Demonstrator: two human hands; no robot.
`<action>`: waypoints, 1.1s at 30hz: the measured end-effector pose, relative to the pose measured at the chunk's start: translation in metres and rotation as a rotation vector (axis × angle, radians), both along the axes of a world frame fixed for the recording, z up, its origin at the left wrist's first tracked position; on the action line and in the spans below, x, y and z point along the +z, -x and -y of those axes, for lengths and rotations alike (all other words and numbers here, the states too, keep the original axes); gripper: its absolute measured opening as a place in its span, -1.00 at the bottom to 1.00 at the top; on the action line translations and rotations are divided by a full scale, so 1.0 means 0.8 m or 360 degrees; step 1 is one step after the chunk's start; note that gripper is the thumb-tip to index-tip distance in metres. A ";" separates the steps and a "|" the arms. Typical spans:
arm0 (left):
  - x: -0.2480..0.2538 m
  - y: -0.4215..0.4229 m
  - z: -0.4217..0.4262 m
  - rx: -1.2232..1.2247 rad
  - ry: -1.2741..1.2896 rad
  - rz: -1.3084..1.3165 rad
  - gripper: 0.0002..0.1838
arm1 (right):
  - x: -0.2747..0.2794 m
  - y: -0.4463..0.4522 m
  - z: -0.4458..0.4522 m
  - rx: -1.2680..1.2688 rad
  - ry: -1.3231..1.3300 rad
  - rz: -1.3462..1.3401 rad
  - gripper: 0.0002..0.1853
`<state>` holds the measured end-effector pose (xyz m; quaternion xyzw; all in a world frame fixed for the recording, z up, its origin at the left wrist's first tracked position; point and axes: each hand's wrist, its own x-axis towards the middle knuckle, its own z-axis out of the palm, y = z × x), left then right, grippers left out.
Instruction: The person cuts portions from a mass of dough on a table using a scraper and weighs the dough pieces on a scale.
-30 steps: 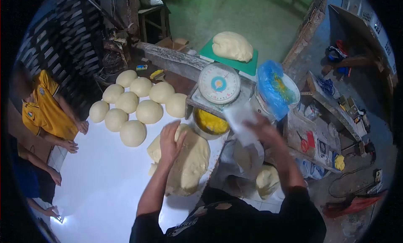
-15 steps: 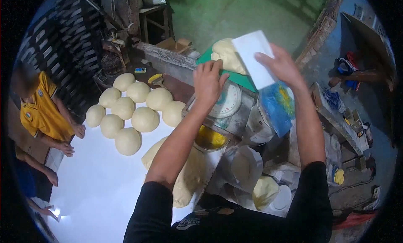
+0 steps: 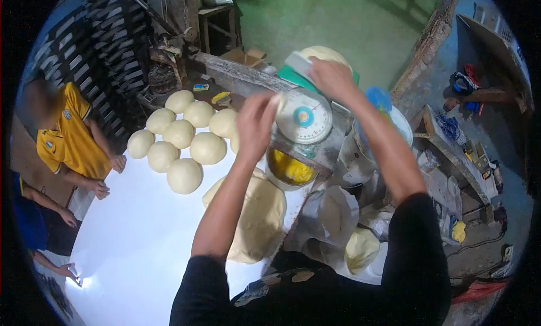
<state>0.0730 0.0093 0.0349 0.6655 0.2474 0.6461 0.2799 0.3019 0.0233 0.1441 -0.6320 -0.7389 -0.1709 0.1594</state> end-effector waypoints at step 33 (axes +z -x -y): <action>-0.464 0.345 0.312 0.0192 0.1190 -0.1048 -0.46 | -0.367 0.201 0.393 0.0050 0.1675 -0.1421 -0.41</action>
